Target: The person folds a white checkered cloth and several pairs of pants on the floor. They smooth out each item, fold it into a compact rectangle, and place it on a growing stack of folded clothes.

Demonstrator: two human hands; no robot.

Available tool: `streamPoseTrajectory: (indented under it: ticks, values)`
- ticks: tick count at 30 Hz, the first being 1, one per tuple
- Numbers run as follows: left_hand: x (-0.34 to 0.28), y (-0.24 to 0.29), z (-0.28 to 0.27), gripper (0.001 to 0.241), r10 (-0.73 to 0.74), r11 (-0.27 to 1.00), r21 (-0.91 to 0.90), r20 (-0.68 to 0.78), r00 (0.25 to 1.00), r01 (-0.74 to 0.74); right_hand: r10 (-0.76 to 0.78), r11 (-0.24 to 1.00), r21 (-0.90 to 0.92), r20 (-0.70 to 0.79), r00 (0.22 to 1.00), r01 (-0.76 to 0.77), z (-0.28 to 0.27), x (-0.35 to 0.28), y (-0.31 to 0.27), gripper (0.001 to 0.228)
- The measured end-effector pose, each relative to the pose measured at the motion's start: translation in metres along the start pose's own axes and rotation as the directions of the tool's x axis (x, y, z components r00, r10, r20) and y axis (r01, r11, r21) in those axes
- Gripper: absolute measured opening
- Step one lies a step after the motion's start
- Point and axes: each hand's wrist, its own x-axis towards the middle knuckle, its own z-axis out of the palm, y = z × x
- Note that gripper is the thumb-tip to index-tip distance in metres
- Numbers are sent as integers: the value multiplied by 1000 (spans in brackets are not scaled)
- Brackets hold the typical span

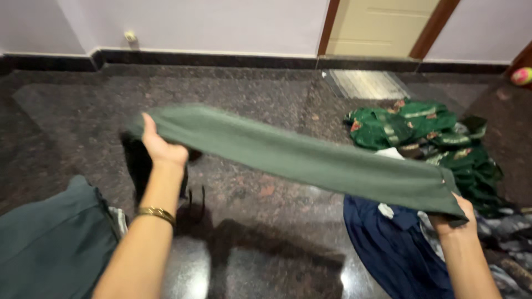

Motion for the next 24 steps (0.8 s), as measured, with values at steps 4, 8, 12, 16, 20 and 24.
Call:
streamPoseTrajectory:
  ticks: [4, 8, 12, 16, 20, 24]
  values:
    - [-11, 23, 34, 54, -3, 996, 91, 297, 955, -25, -10, 978, -206, 25, 1000, 15, 10, -25, 20, 30]
    - [-25, 28, -29, 46, -34, 965, 263, 118, 992, 2, -40, 829, -558, -102, 994, -24, -22, -51, 50, 42]
    - [-58, -4, -171, 43, -150, 760, 545, -383, 911, 354, 63, 588, -727, -394, 917, -353, -99, -90, 99, 43]
    - [-138, -50, -289, 21, 174, 172, 584, -811, 559, 794, -4, 408, -802, -479, 878, -436, -157, -130, 139, 49]
    - [-177, -111, -304, 21, 345, -511, 791, -168, 923, 335, -89, 405, -807, -503, 860, -430, -154, -128, 157, 51]
    - [-192, -167, -256, 22, 5, -636, 772, -16, 1000, 15, -164, 321, -876, -425, 890, -359, -142, -117, 151, 36]
